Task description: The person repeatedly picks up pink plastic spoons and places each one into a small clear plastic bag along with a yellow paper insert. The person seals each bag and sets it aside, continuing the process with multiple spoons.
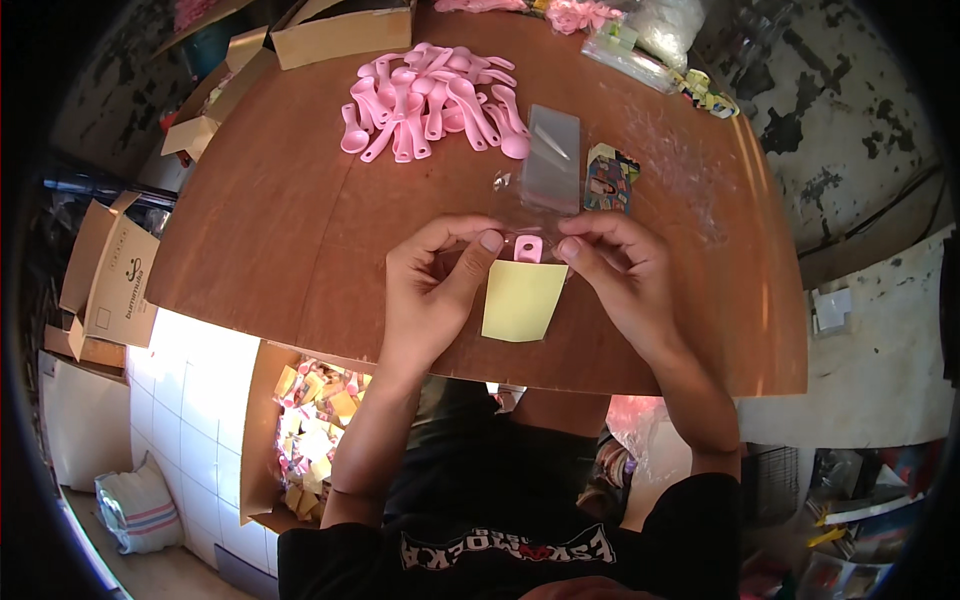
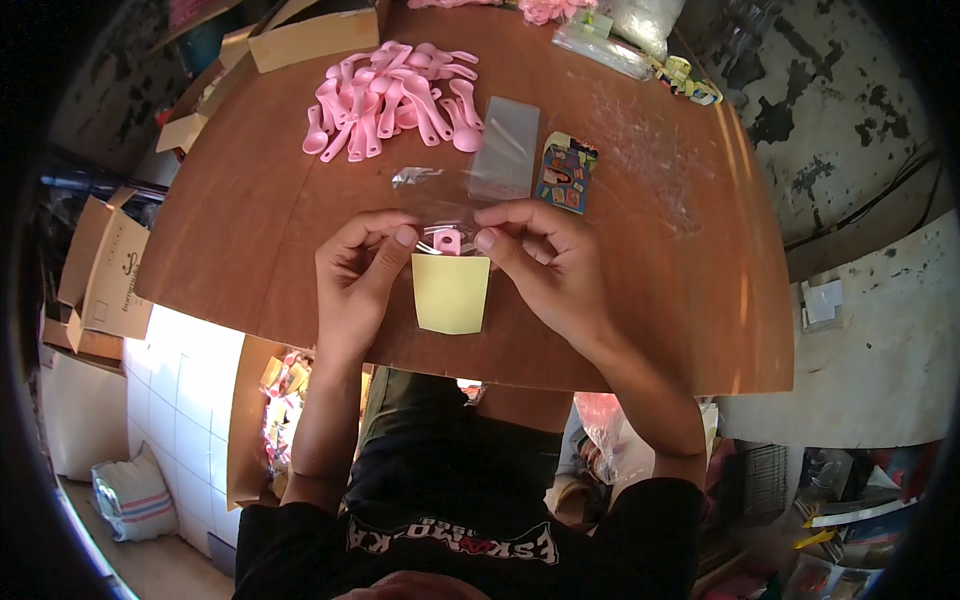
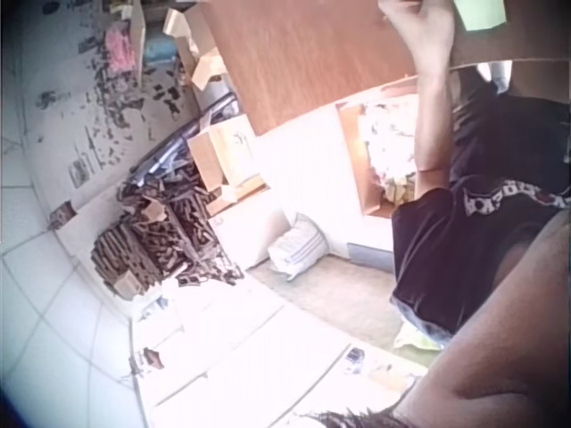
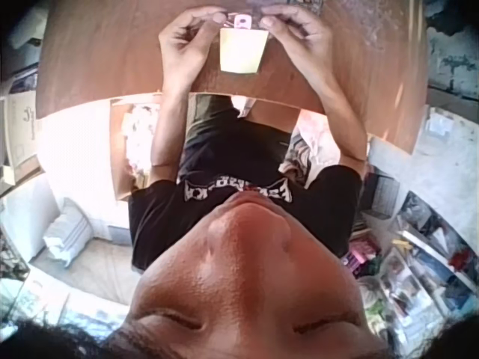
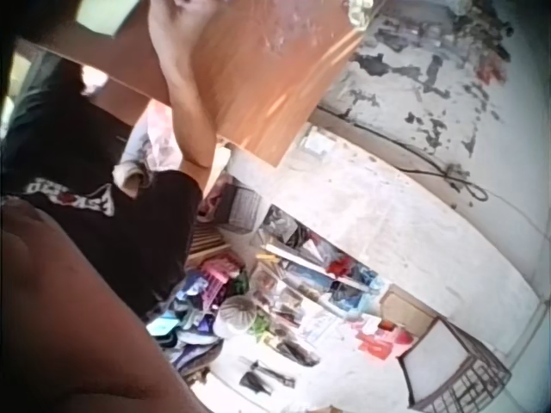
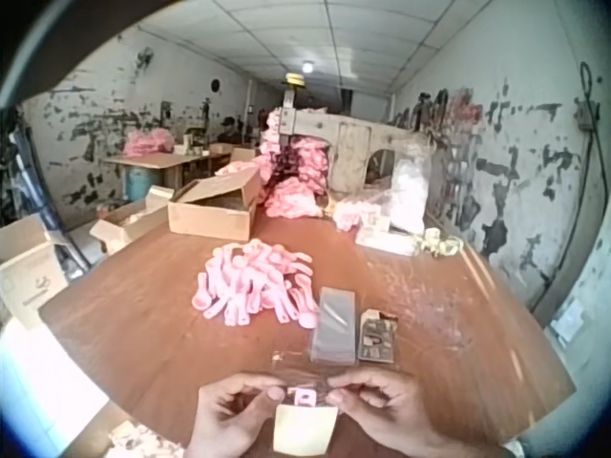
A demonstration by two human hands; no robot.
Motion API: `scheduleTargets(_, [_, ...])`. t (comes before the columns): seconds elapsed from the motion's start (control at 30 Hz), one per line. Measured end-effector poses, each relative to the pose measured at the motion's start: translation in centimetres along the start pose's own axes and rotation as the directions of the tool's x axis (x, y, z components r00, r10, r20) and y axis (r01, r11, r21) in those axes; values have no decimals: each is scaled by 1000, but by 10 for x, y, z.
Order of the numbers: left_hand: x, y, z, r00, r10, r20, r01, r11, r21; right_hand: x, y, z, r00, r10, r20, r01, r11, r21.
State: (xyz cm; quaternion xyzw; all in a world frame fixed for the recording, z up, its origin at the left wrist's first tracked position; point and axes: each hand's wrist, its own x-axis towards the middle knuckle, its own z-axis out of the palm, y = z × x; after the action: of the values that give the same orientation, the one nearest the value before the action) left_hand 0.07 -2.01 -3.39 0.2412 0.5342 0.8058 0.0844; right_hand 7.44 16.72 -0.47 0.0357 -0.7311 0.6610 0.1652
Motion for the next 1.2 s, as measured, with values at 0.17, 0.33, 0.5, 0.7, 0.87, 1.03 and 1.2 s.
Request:
scheduleTargets(0.17, [-1,1,-1,999,54,-8,-54,998,45,-3,7,0,998,-68,-5,68,998,16])
scheduleTargets(0.33, [-3,4,-8,998,55,13,-57,989,140,-6,6,0,1000,-20,-5,20,1000,16])
scheduleTargets(0.5, [-3,9,-11,993,100,57,-109,974,200,-5,6,-5,997,-58,58,57,998,12])
scheduleTargets(0.7, [1,13,-19,952,215,218,-269,926,263,-3,11,-7,988,-115,103,110,993,52])
scheduleTargets(0.87, [1,12,-21,950,208,234,-260,940,219,1,15,-18,958,-227,177,243,967,-77])
scheduleTargets(1.03, [1,11,-25,950,195,244,-247,947,205,1,2,-13,950,-189,248,227,965,-133])
scheduleTargets(1.2, [0,9,-23,960,180,214,-220,958,182,0,4,-10,943,-229,243,271,950,-153])
